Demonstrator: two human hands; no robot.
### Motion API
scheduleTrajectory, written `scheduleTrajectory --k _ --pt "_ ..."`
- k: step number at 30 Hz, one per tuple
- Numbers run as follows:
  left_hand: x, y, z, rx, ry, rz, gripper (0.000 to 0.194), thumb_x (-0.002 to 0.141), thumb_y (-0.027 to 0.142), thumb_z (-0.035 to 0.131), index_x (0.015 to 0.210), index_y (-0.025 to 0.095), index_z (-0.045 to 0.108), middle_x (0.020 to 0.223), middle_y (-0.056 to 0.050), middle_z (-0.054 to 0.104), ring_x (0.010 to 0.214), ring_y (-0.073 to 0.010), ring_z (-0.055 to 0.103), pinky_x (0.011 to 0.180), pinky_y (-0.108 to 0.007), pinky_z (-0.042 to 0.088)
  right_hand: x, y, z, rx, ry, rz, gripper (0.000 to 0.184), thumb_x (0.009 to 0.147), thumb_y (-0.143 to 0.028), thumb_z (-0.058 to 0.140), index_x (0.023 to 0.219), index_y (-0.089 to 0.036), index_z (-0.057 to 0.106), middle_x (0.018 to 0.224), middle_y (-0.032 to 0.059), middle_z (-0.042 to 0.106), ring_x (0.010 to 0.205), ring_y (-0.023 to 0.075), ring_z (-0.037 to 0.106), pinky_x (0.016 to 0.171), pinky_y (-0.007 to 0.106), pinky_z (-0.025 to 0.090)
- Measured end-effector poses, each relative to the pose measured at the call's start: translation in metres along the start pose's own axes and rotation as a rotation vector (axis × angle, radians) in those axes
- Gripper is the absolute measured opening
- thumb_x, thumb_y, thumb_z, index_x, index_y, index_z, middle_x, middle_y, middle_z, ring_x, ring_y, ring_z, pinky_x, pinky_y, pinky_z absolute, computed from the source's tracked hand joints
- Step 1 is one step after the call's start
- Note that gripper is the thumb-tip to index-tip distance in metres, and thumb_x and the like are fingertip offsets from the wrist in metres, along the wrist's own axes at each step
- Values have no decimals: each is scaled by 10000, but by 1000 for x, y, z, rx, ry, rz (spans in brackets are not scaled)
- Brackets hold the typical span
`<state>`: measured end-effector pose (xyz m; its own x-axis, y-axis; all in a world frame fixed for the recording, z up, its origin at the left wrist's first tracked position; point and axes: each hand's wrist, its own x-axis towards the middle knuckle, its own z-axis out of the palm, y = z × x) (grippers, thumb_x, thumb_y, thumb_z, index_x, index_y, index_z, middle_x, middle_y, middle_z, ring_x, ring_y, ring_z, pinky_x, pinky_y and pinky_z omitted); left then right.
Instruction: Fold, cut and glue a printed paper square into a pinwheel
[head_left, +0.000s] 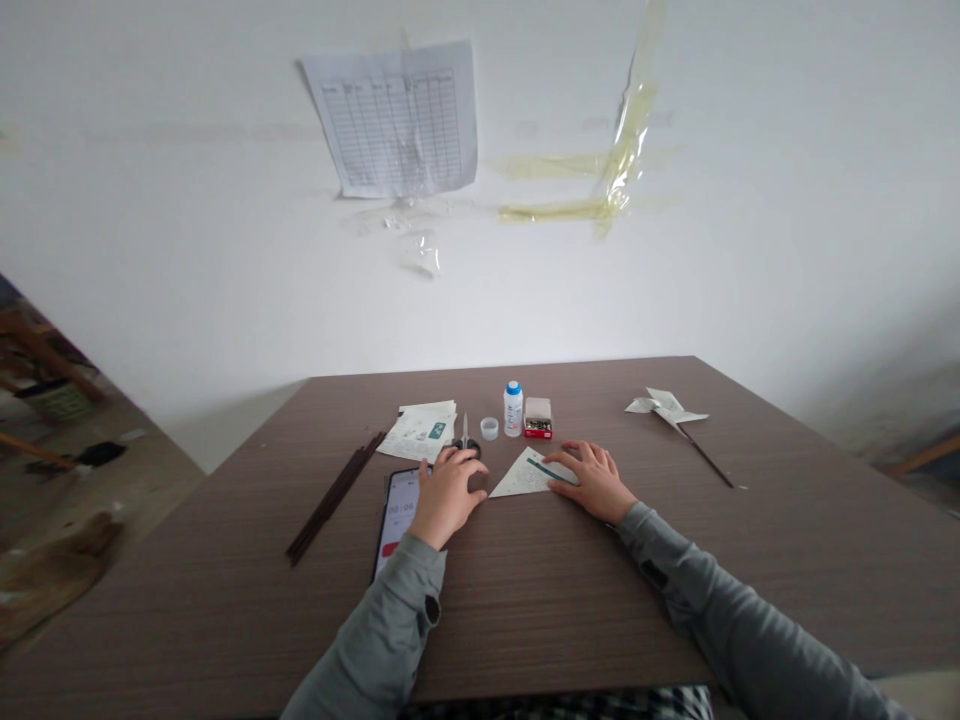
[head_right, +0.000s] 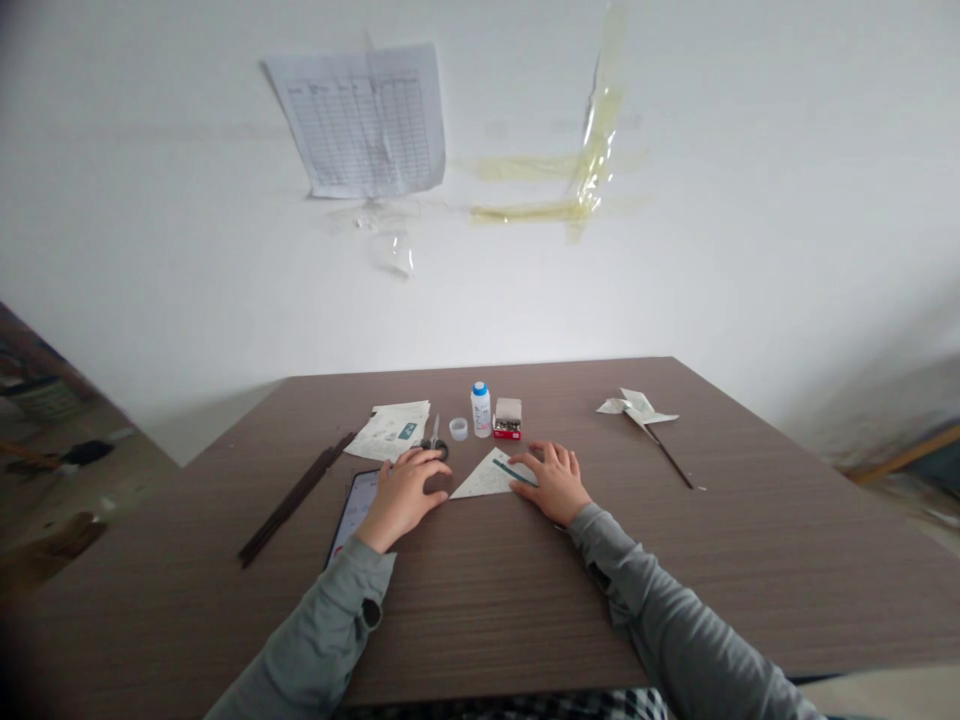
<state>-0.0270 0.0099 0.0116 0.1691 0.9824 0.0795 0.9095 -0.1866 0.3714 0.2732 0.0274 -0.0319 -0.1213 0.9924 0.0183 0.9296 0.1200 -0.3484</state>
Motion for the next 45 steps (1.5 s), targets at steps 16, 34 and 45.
scheduleTrajectory --k 16,34,45 --pt "1 42 35 -22 -28 113 420 1167 186 852 1545 338 956 1748 -102 885 1797 -410 678 1574 -800 423 -6 -9 5 52 106 -75 338 1116 -439 881 1424 -477 1014 1731 93 830 1752 544 613 1445 762 544" --pt "5 55 32 -60 -17 52 195 1139 239 917 1323 303 922 1584 -116 913 1689 -402 724 1570 -810 383 -7 -25 0 67 68 15 385 1067 -487 951 1446 -440 1000 1796 108 772 1792 502 578 1488 780 472" --pt "5 33 26 -68 -29 41 370 1098 159 881 1405 336 986 1768 -115 860 1803 -468 651 1567 -929 346 -7 -12 -21 73 -27 74 371 1073 -423 958 1434 -487 1014 1968 64 673 1915 527 455 1504 860 417"
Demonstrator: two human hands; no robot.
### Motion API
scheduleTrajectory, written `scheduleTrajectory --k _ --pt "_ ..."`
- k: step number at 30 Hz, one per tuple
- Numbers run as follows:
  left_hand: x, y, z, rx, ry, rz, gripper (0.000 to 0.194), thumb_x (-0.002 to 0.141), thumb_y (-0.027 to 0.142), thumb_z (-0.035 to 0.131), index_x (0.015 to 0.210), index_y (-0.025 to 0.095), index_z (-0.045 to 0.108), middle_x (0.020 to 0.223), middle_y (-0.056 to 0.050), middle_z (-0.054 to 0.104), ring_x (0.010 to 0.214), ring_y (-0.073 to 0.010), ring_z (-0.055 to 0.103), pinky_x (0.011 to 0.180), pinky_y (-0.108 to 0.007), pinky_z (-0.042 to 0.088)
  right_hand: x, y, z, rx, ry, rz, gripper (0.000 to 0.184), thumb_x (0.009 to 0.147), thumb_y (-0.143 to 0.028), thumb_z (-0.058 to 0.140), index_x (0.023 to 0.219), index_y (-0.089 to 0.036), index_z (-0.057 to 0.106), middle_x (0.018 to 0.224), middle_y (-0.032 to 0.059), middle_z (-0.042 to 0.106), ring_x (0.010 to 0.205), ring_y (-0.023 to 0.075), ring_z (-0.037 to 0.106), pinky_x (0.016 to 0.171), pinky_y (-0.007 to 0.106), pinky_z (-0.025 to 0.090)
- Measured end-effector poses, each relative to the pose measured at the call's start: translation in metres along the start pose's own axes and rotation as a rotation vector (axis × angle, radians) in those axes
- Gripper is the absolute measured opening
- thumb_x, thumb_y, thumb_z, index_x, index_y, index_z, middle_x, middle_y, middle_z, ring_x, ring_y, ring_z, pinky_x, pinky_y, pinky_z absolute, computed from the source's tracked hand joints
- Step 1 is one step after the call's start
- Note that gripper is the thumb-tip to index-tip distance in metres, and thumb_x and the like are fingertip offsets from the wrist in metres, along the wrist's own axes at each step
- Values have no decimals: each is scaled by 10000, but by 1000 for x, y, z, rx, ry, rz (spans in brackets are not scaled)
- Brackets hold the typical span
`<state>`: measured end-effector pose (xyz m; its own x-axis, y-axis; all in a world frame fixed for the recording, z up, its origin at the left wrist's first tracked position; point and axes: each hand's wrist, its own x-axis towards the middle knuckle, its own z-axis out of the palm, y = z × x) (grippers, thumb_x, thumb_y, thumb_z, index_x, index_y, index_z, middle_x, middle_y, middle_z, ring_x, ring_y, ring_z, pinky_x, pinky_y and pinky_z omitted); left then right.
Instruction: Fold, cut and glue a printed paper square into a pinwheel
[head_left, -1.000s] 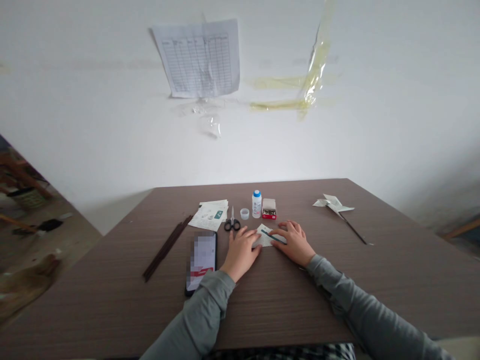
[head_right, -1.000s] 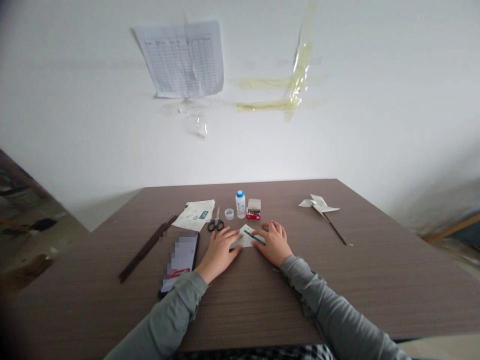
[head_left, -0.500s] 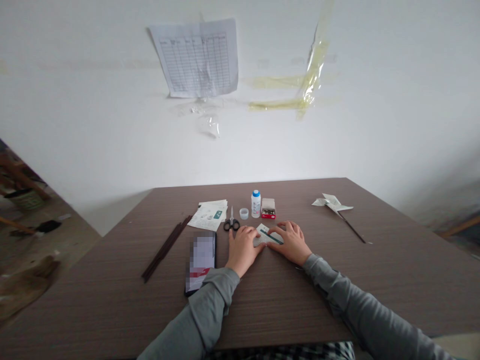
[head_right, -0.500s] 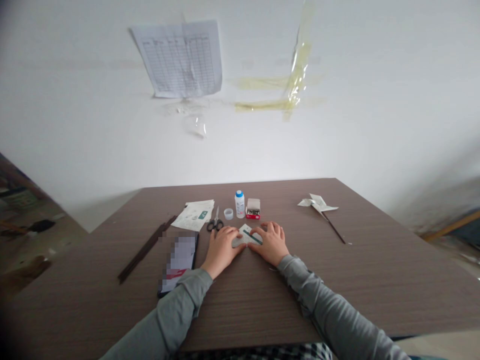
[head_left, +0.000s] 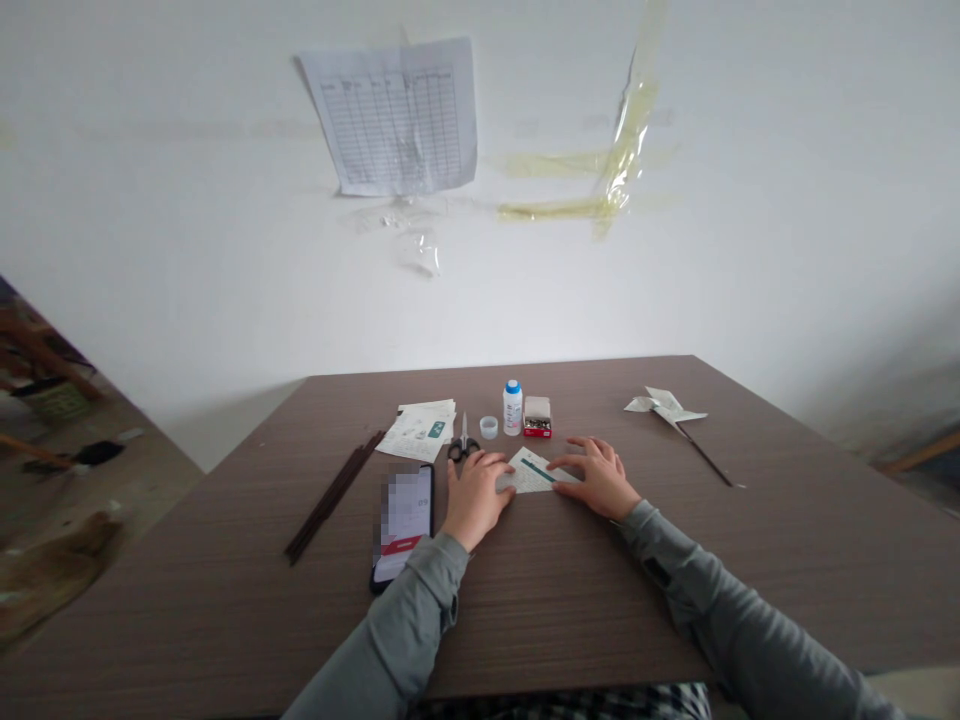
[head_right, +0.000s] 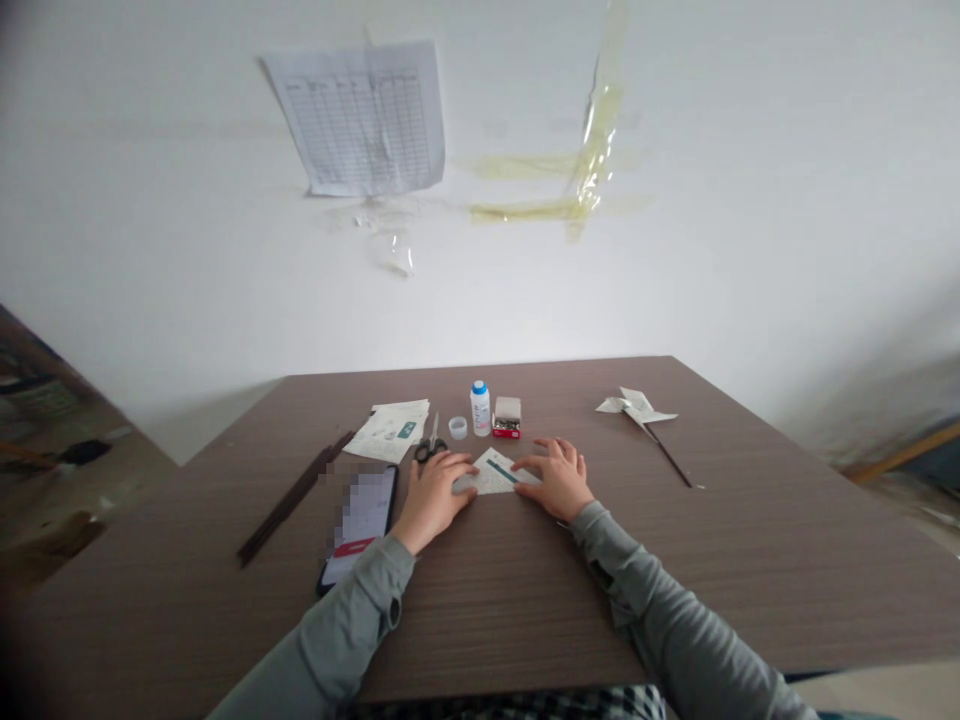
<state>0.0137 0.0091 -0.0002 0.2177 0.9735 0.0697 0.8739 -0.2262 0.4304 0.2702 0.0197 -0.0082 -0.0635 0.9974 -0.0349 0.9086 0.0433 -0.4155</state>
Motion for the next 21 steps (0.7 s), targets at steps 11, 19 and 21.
scheduleTrajectory --k 11,19,21 --pt "-7 -23 -20 7 -65 -31 385 1128 138 818 1401 349 988 1905 -95 772 1893 -468 564 1550 -980 296 9 29 -3 13 -2 -39 345 1020 -473 992 1359 -447 1048 1873 95 768 1859 565 534 1460 848 506" --pt "-7 -41 -21 27 -28 -34 373 1110 164 871 1303 448 1015 1820 -28 835 1872 -475 597 1562 -953 329 16 49 -10 23 22 -75 288 927 -372 978 1197 -387 1076 1717 113 869 1749 552 667 1478 746 520" --pt "-7 -42 -21 32 -26 -24 386 1104 163 867 1312 455 1011 1798 -24 849 1860 -470 609 1557 -957 335 16 50 -11 17 1 -78 301 943 -342 954 1215 -383 1076 1746 110 859 1768 538 659 1512 735 492"
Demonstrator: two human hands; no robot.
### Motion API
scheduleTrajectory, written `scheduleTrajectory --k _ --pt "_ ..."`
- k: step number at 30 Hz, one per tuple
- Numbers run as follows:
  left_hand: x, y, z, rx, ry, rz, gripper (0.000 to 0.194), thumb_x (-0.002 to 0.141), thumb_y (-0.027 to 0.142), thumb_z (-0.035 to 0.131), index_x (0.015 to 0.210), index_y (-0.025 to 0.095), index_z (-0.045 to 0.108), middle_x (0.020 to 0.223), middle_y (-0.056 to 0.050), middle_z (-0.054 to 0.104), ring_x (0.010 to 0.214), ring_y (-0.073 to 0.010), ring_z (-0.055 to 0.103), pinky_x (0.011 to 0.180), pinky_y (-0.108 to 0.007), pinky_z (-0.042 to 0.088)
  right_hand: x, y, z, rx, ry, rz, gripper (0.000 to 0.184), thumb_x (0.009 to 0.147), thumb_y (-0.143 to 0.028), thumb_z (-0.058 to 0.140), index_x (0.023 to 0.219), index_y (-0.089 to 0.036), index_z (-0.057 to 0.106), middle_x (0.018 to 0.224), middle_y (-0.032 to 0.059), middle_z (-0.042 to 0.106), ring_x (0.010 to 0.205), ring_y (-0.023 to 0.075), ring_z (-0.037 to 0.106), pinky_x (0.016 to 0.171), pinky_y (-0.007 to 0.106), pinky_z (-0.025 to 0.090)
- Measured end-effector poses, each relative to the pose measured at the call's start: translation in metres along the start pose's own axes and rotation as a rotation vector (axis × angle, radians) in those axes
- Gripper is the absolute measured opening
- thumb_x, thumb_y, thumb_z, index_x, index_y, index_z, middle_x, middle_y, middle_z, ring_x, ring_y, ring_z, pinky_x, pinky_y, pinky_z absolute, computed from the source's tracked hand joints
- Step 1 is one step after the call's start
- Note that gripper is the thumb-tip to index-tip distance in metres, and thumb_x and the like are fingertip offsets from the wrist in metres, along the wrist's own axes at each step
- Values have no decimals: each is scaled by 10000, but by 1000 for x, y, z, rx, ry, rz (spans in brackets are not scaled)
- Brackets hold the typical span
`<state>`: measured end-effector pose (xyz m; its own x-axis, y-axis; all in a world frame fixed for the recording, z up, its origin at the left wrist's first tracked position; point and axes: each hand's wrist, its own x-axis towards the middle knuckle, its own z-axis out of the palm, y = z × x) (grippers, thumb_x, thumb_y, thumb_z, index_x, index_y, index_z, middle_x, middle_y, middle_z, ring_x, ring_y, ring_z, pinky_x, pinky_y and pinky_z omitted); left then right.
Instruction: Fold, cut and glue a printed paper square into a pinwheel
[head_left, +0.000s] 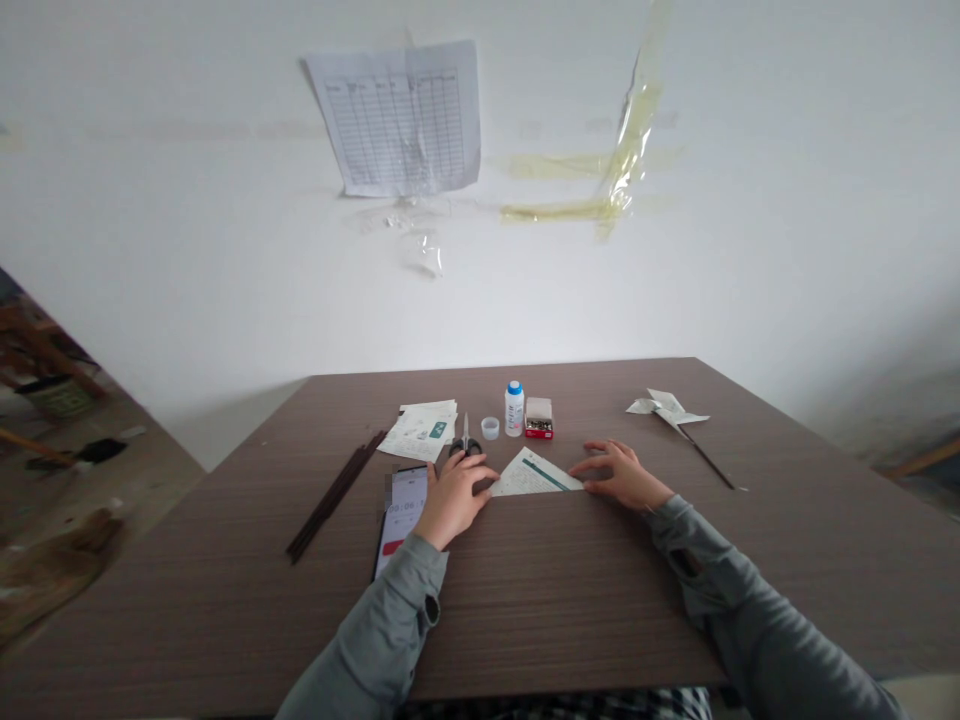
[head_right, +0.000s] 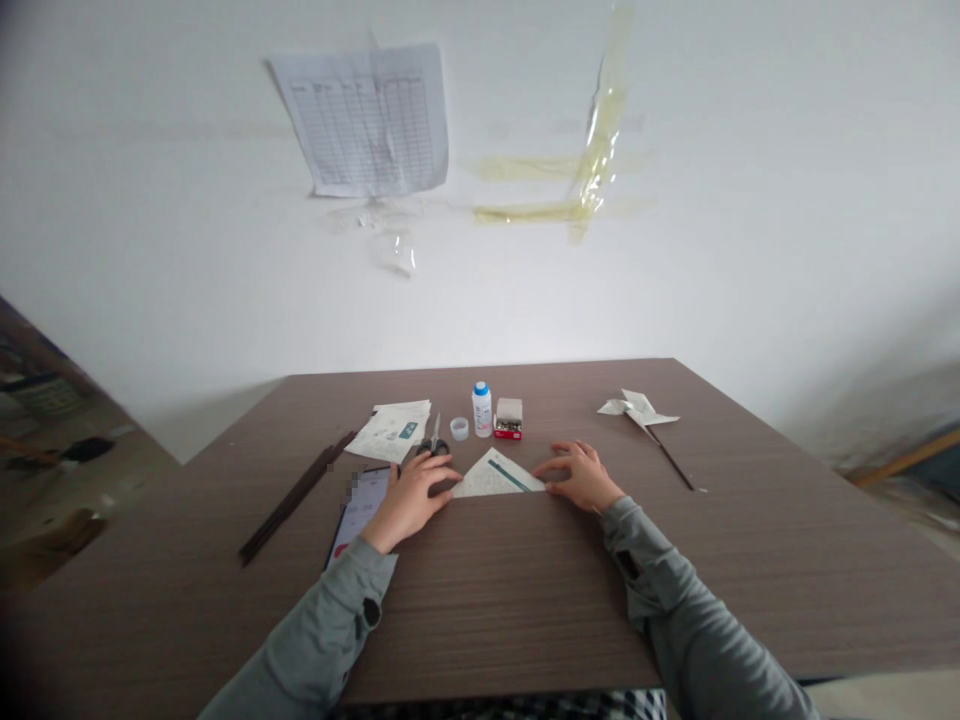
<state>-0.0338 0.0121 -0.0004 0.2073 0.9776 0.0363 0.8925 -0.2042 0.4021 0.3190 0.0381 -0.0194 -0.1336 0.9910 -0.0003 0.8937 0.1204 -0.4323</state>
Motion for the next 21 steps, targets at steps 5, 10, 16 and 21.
scheduleTrajectory --k 5,10,16,21 --pt "-1 -5 -1 -1 -13 20 411 1081 122 808 1331 385 1000 1826 -86 826 1857 -487 583 1523 -971 345 0 0 1 -24 -20 12 349 975 -275 928 1273 -383 1073 1812 96 827 1831 535 612 1537 725 488" --pt "-1 -10 -1 -36 62 31 316 1025 119 870 1193 360 987 1657 -102 905 1745 -521 671 1465 -868 467 1 1 3 1 8 -18 324 933 -274 958 1215 -390 1068 1744 86 866 1798 546 632 1489 736 548" --pt "-1 1 0 -61 87 19 509 1052 50 748 1374 357 996 1746 -100 878 1782 -486 674 1503 -886 444 -1 -10 2 -21 31 -54 317 961 -205 877 1169 -347 1069 1669 117 887 1740 533 669 1511 681 514" --pt "-3 21 7 -55 67 35 555 1096 29 726 1431 362 1016 1776 -104 866 1828 -433 660 1561 -864 418 -1 -24 11 33 49 -123 377 1087 -220 735 1216 -351 1064 1635 91 904 1673 433 731 1530 660 494"
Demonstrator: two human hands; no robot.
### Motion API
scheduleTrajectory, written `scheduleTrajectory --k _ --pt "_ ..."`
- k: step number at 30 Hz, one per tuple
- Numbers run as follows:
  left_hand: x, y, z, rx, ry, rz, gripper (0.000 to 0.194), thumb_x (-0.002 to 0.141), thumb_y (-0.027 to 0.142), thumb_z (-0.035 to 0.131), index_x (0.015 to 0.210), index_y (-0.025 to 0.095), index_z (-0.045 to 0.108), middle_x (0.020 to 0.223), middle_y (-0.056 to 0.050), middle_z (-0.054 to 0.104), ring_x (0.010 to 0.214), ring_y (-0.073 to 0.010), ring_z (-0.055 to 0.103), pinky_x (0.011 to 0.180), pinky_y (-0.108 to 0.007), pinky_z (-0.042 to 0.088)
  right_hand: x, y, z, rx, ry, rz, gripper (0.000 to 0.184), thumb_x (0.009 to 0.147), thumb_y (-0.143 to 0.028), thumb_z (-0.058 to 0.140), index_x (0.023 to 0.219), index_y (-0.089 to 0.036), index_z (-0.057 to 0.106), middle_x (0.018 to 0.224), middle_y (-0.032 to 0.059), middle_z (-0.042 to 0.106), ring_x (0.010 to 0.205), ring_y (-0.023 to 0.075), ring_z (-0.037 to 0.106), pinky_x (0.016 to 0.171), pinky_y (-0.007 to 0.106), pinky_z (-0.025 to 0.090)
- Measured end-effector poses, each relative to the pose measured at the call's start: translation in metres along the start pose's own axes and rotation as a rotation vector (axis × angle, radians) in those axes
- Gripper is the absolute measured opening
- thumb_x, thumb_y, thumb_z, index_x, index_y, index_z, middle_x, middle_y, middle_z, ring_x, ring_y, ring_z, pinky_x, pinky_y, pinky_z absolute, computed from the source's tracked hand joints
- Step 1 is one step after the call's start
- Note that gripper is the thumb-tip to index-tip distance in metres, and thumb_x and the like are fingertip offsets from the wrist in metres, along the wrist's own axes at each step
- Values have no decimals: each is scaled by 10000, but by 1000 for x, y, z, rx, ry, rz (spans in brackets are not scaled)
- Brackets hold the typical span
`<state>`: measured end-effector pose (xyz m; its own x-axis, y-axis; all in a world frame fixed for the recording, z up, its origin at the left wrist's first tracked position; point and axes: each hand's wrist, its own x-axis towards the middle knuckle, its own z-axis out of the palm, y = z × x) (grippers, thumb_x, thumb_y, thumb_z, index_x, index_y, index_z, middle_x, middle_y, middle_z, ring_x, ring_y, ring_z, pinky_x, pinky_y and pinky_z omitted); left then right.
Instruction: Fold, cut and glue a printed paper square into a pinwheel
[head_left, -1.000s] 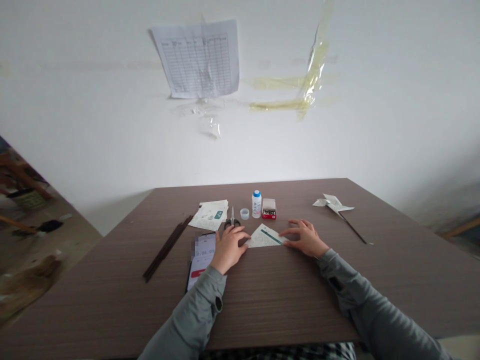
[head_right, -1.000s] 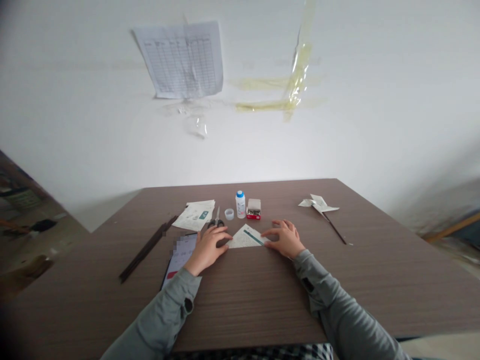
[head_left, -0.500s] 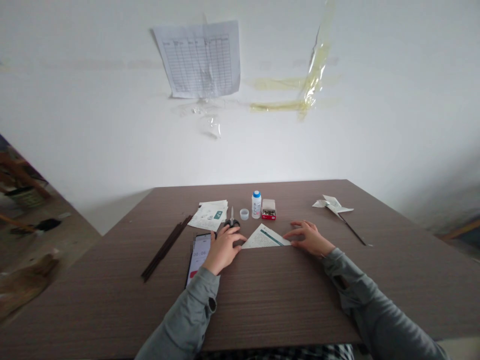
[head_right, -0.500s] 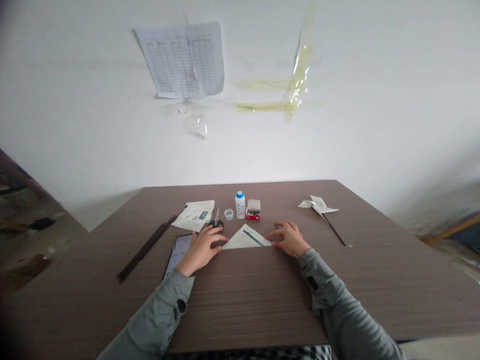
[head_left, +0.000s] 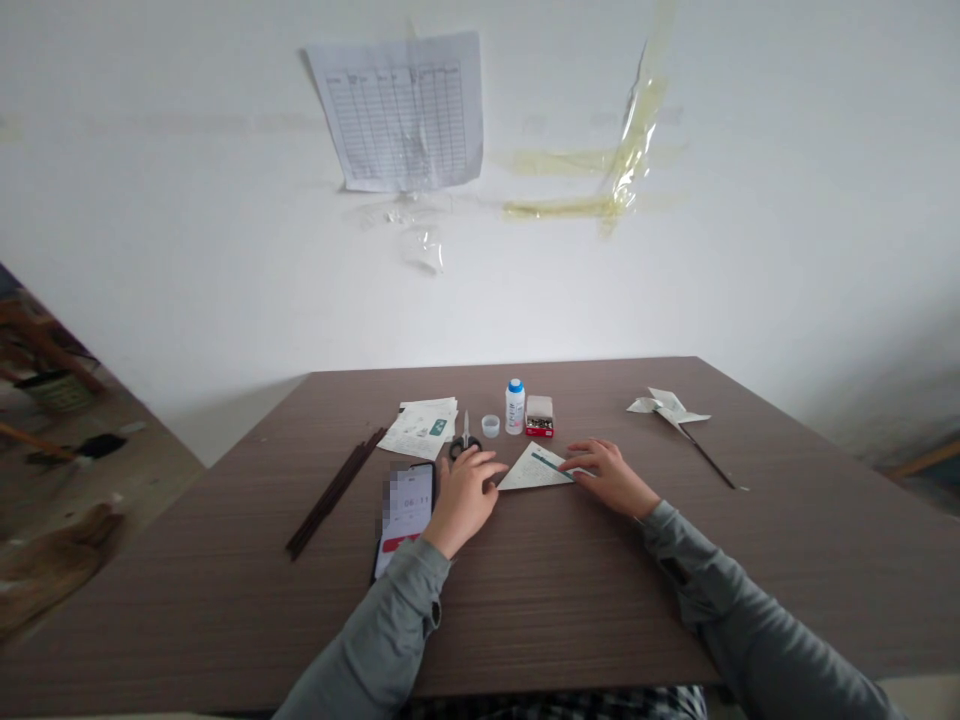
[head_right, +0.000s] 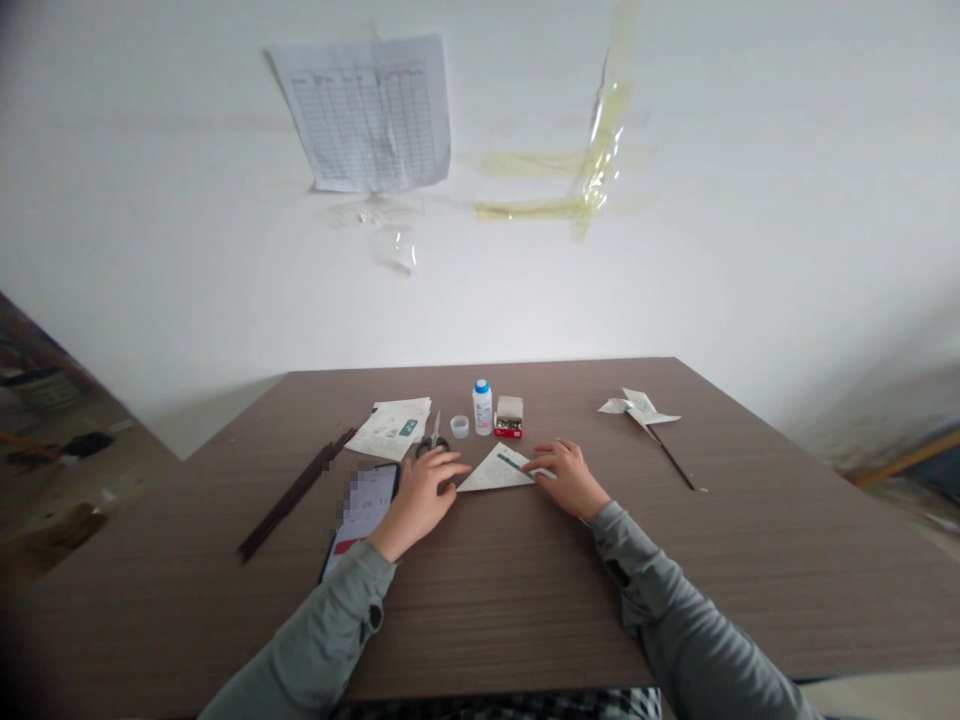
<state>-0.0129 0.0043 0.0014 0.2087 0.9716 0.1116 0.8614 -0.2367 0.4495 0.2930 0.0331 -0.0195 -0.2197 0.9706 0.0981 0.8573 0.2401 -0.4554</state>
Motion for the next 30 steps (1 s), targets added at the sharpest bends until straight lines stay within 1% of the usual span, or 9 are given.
scheduleTrajectory --k 2,5,8,12,14,17,23,26,30 --pt "0 6 7 8 -3 1 501 1152 83 735 1468 363 1005 1775 -97 869 1839 -422 653 1574 -846 412 0 -5 8 19 4 -29 391 1118 -238 721 1288 -335 1059 1653 106 899 1698 429 713 1529 646 496" --pt "0 13 16 26 -33 16 424 1195 179 770 1520 351 981 1783 -98 866 1852 -425 630 1586 -847 376 -2 -15 19 27 -7 -46 394 1137 -285 736 1377 -353 1040 1670 103 884 1683 428 712 1463 643 566" --pt "2 17 22 54 -44 33 419 1192 160 758 1491 347 984 1740 -98 891 1833 -428 645 1579 -858 370 -4 -23 25 27 -6 -77 395 1141 -294 746 1412 -339 1031 1615 112 891 1618 428 739 1416 617 599" --pt "3 21 23 84 -10 42 490 1201 107 688 1537 343 956 1745 -89 888 1819 -404 660 1584 -831 380 -4 -27 27 27 15 -84 349 1131 -311 781 1360 -343 1043 1467 108 898 1484 417 784 1342 561 638" --pt "3 23 22 83 -10 35 494 1221 115 669 1563 346 939 1742 -81 889 1807 -397 670 1583 -819 389 -1 -27 28 22 16 -77 296 1120 -356 825 1307 -367 1054 1413 112 890 1430 428 790 1293 586 663" --pt "2 26 21 80 -37 22 392 1250 171 691 1490 332 956 1723 -81 897 1795 -402 671 1579 -802 394 2 -25 31 31 9 -84 248 1109 -398 865 1258 -416 1062 1360 106 892 1393 451 793 1258 631 669" --pt "4 30 17 78 -40 5 177 1192 193 838 1305 275 946 1638 -105 913 1699 -400 718 1543 -751 440 4 -25 38 78 30 -107 287 1109 -364 847 1283 -450 1058 1400 78 939 1415 465 797 1297 702 637" --pt "4 33 16 84 -31 -18 123 1192 198 848 1249 272 928 1599 -97 914 1668 -386 724 1536 -736 443 6 -25 38 87 36 -90 287 1100 -349 864 1309 -414 1050 1462 87 948 1461 457 801 1348 722 607" --pt "3 36 15 94 -37 -34 100 1196 206 853 1236 270 920 1566 -91 913 1663 -384 717 1542 -728 431 7 -25 36 103 31 -71 279 1062 -332 899 1297 -363 1047 1522 98 952 1521 455 799 1385 712 586"
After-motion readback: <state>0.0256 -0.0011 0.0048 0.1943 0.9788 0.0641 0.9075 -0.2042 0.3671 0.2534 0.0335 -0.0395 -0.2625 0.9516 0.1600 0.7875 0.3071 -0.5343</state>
